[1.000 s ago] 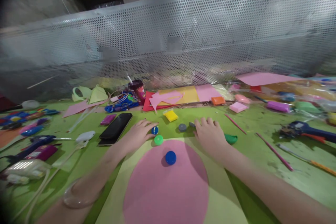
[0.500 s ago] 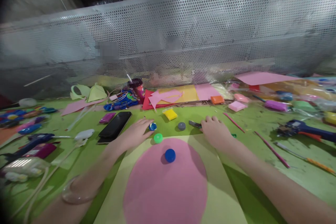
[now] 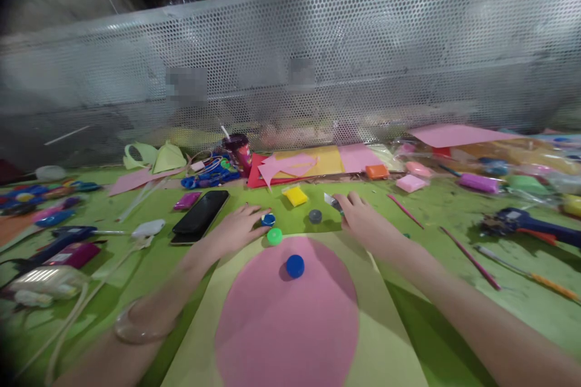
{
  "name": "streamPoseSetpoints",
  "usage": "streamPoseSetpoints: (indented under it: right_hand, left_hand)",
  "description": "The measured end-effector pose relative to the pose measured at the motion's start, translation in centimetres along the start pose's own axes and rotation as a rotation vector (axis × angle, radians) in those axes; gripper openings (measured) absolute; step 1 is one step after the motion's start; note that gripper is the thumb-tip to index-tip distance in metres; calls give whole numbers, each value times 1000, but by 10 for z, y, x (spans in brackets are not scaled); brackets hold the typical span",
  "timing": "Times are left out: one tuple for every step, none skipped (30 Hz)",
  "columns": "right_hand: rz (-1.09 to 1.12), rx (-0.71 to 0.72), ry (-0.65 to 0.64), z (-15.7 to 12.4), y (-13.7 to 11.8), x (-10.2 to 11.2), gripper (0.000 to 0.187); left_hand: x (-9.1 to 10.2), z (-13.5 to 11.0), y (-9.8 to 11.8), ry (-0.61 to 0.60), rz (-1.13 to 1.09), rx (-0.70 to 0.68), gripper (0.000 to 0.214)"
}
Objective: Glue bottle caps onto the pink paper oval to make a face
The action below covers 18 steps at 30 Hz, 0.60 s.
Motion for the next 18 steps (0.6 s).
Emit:
streamPoseSetpoints:
  right_hand:
    - [28, -22, -18, 0, -2, 1, 42]
    - [46, -49, -32, 0, -4, 3, 43]
    - [75, -82, -51, 0, -7, 4, 45]
    - [106, -116, -73, 0, -10, 6, 46]
    - [132, -143, -91, 0, -13, 7, 47]
    - [150, -160, -104, 1, -16, 9, 47]
    - [159, -168, -108, 1, -19, 11, 47]
    - [155, -166, -103, 2, -22, 12, 46]
    - [146, -162, -96, 2, -23, 13, 46]
    - [136, -163, -90, 3, -25, 14, 45]
    - [132, -165, -88, 3, -25, 14, 45]
    - [131, -167, -87, 3, -26, 15, 43]
    - [128, -170, -83, 3, -27, 15, 42]
    - [123, -176, -81, 3, -27, 15, 42]
    - [114, -181, -79, 3, -28, 16, 43]
    - [99, -182, -79, 2, -29, 16, 46]
    - [81, -178, -79, 2, -31, 16, 49]
    - [62, -164, -79, 1, -33, 16, 53]
  left_hand:
    - [-2, 0, -1, -8, 14, 4, 51]
    - [-3, -1, -1, -12, 20, 5, 51]
    - [-3, -1, -2, -13, 18, 3, 51]
    - [-3, -1, -2, -14, 13, -2, 52]
    - [-3, -1, -2, -15, 8, -8, 52]
    - [-2, -1, -1, -15, 3, -13, 53]
    - [-2, -1, -1, -14, 2, -16, 53]
    - [-1, -1, 0, -12, 3, -17, 53]
    - [-1, -2, 1, -8, 7, -17, 53]
    - [-1, -2, 2, -4, 10, -17, 52]
    - [0, -2, 3, 2, 15, -15, 52]
    - [0, -2, 4, 9, 21, -10, 51]
    - [1, -2, 3, 16, 29, -1, 51]
    - [2, -1, 2, 25, 37, 12, 51]
    - [4, -1, 1, 35, 45, 29, 51]
    - [6, 0, -1, 46, 52, 48, 51]
    - [10, 0, -2, 55, 59, 66, 51]
    - [15, 0, -3, 71, 61, 83, 49]
Point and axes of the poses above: each hand's wrist, its own z-axis towards the middle knuckle, its own x-axis out of the back of the hand, y = z × x, the point moved 2 cm from there along z, towards the middle knuckle, and after that the axes turned 12 degrees about z, right-handed, at the moved point
